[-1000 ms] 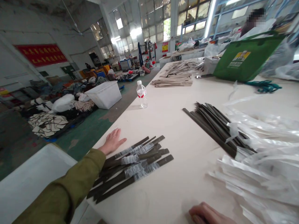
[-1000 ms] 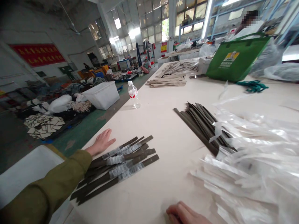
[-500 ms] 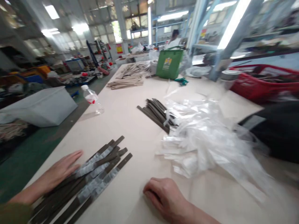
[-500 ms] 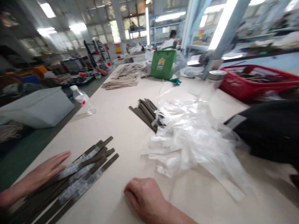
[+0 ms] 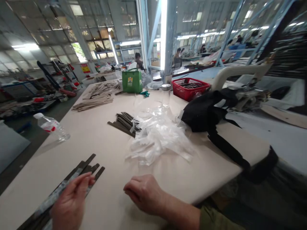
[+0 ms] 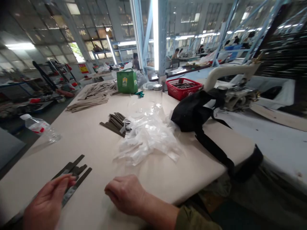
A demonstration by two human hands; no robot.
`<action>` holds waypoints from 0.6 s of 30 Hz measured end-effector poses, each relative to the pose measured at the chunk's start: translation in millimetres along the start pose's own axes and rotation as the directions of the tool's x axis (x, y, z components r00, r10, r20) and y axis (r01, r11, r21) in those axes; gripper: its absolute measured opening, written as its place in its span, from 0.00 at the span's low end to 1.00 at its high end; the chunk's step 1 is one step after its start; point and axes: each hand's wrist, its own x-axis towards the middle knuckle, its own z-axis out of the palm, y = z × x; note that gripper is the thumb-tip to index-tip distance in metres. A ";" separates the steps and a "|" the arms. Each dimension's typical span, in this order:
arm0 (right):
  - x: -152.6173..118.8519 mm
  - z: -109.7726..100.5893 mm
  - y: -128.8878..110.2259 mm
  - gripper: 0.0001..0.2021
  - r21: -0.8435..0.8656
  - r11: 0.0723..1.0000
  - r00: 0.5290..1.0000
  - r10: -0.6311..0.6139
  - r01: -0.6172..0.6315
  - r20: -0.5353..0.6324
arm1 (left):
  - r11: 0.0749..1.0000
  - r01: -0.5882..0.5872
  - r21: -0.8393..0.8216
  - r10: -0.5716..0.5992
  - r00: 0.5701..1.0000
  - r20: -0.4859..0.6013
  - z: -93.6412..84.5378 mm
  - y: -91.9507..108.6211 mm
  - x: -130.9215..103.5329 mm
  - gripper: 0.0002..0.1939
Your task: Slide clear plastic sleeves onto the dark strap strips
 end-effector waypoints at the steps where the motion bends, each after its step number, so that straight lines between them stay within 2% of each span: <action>1: -11.0 -13.4 4.4 0.09 -0.007 0.999 0.998 0.038 -0.038 -0.053 | 0.989 0.032 -0.146 -0.026 0.999 0.043 20.5 21.2 -14.3 0.15; 3: -37.7 -44.9 20.8 0.10 -0.034 0.992 0.977 0.115 -0.123 -0.179 | 0.949 0.119 -0.291 -0.088 0.989 0.117 53.2 54.3 -43.2 0.13; 5: -67.7 -78.3 42.9 0.08 -0.098 0.965 0.921 0.199 -0.244 -0.335 | 0.894 0.233 -0.383 -0.144 0.958 0.248 76.7 71.5 -68.4 0.14; 7: -95.0 -107.2 63.9 0.08 -0.239 0.886 0.861 0.269 -0.397 -0.432 | 0.836 0.334 -0.436 -0.147 0.901 0.408 95.9 76.7 -88.4 0.17; 9: -113.4 -126.5 78.4 0.13 -0.382 0.769 0.836 0.345 -0.512 -0.426 | 0.758 0.439 -0.483 -0.116 0.819 0.562 113.6 78.6 -104.8 0.21; 11: -119.6 -134.7 85.4 0.11 -0.467 0.687 0.828 0.413 -0.557 -0.381 | 0.654 0.569 -0.498 -0.099 0.717 0.690 129.7 83.9 -118.5 0.24; 14: -110.4 -133.8 87.8 0.04 -0.488 0.668 0.827 0.441 -0.562 -0.349 | 0.559 0.711 -0.427 -0.101 0.570 0.815 146.2 98.6 -132.6 0.23; 16: -99.7 -130.7 89.3 0.06 -0.483 0.669 0.825 0.436 -0.564 -0.360 | 0.562 0.731 -0.387 -0.091 0.520 0.849 150.9 107.8 -137.0 0.23; 18: -91.6 -128.6 92.3 0.08 -0.476 0.668 0.819 0.432 -0.573 -0.379 | 0.561 0.739 -0.375 -0.101 0.510 0.854 151.8 113.2 -138.8 0.23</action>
